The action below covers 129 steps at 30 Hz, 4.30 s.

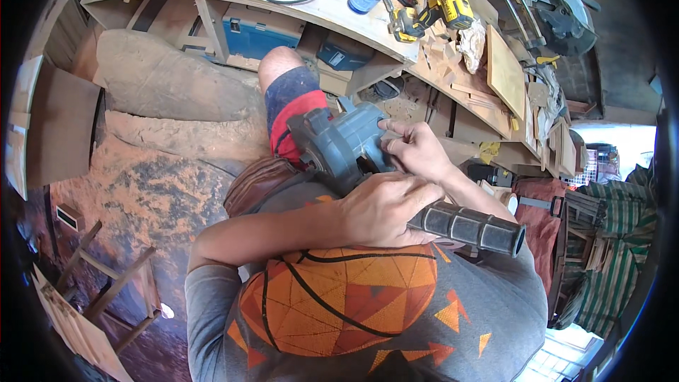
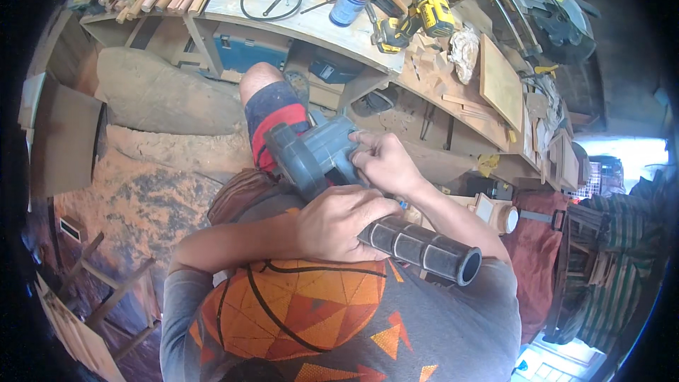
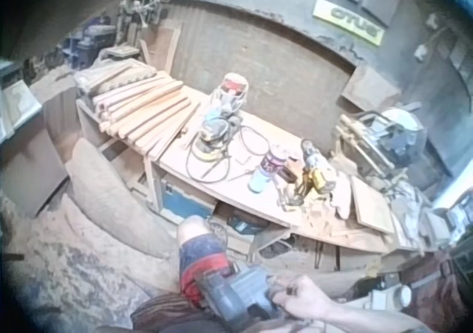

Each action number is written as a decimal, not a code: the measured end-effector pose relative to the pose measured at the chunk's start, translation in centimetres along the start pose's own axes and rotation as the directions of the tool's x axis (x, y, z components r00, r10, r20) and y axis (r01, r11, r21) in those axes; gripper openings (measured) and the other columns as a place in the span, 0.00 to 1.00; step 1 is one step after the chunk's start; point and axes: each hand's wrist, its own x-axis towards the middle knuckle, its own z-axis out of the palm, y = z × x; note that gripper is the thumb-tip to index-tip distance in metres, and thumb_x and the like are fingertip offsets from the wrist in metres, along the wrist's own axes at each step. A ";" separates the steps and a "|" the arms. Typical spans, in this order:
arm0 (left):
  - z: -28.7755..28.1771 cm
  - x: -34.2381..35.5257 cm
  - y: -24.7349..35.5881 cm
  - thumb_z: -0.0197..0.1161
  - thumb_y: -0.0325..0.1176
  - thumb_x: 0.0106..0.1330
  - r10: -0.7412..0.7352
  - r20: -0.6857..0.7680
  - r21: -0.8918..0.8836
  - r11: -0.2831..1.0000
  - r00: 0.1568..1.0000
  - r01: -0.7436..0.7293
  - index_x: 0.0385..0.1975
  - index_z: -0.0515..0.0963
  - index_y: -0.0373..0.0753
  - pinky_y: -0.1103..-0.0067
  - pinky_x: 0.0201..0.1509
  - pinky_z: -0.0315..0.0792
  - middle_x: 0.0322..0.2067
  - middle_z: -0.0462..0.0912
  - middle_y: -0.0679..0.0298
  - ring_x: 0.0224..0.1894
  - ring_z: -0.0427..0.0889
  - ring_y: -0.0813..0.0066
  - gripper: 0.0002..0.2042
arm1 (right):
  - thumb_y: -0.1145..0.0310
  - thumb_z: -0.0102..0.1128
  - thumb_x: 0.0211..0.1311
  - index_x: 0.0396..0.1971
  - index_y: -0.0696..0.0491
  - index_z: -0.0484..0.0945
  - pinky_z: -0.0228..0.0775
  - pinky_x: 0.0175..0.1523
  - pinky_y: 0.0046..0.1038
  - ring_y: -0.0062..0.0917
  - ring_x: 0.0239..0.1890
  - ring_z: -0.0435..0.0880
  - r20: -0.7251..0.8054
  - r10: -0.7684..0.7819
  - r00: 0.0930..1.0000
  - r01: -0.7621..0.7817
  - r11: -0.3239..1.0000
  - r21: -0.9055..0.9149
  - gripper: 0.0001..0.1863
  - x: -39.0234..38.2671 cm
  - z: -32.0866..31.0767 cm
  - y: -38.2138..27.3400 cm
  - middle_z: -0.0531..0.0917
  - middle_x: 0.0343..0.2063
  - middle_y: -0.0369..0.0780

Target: The person assembles a portable blower by attaching a nozzle, fitting casing components together, driving screws into the housing with a power drill, and securing parts by hand.

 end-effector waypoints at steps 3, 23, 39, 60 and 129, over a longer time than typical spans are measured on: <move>-0.1 0.0 0.1 0.79 0.49 0.53 0.015 -0.034 0.040 0.999 0.999 -0.014 0.53 0.77 0.36 0.64 0.45 0.82 0.38 0.84 0.52 0.39 0.88 0.52 0.32 | 0.70 0.62 0.65 0.49 0.68 0.83 0.71 0.27 0.28 0.19 0.18 0.76 0.189 0.267 0.945 -0.320 0.877 0.358 0.19 0.4 -1.3 -1.0 0.84 0.22 0.37; 0.0 -0.5 0.5 0.80 0.51 0.52 0.047 -0.005 -0.057 0.997 0.999 -0.047 0.52 0.78 0.34 0.63 0.47 0.82 0.38 0.85 0.52 0.40 0.88 0.52 0.33 | 0.71 0.72 0.51 0.26 0.52 0.80 0.76 0.42 0.38 0.37 0.38 0.78 0.629 -0.522 0.577 0.813 0.285 -0.509 0.07 7.4 -5.1 -2.7 0.80 0.29 0.37; 0.5 -0.2 -0.1 0.83 0.45 0.49 0.075 -0.137 -0.019 0.997 0.988 -0.078 0.49 0.78 0.33 0.66 0.41 0.83 0.37 0.84 0.53 0.36 0.87 0.53 0.32 | 0.68 0.68 0.69 0.28 0.53 0.79 0.63 0.22 0.28 0.21 0.15 0.68 0.081 0.305 0.949 -0.314 0.891 0.327 0.10 3.2 -1.3 2.1 0.76 0.18 0.34; 0.7 0.7 -0.1 0.82 0.38 0.51 0.056 -0.114 -0.129 0.989 0.992 -0.071 0.48 0.78 0.34 0.66 0.38 0.82 0.35 0.83 0.56 0.34 0.87 0.55 0.27 | 0.71 0.68 0.59 0.29 0.59 0.78 0.75 0.37 0.44 0.46 0.27 0.84 0.047 -0.120 0.992 0.126 0.816 -0.564 0.09 4.4 -1.9 -0.2 0.81 0.22 0.49; 1.4 0.9 -1.2 0.80 0.34 0.50 0.128 -0.109 -0.265 0.952 0.986 -0.153 0.43 0.76 0.34 0.67 0.35 0.80 0.33 0.82 0.56 0.31 0.86 0.56 0.23 | 0.69 0.75 0.49 0.29 0.54 0.82 0.74 0.40 0.44 0.42 0.34 0.86 0.649 0.036 0.760 0.566 0.455 -0.687 0.10 9.1 -4.8 -3.3 0.84 0.24 0.43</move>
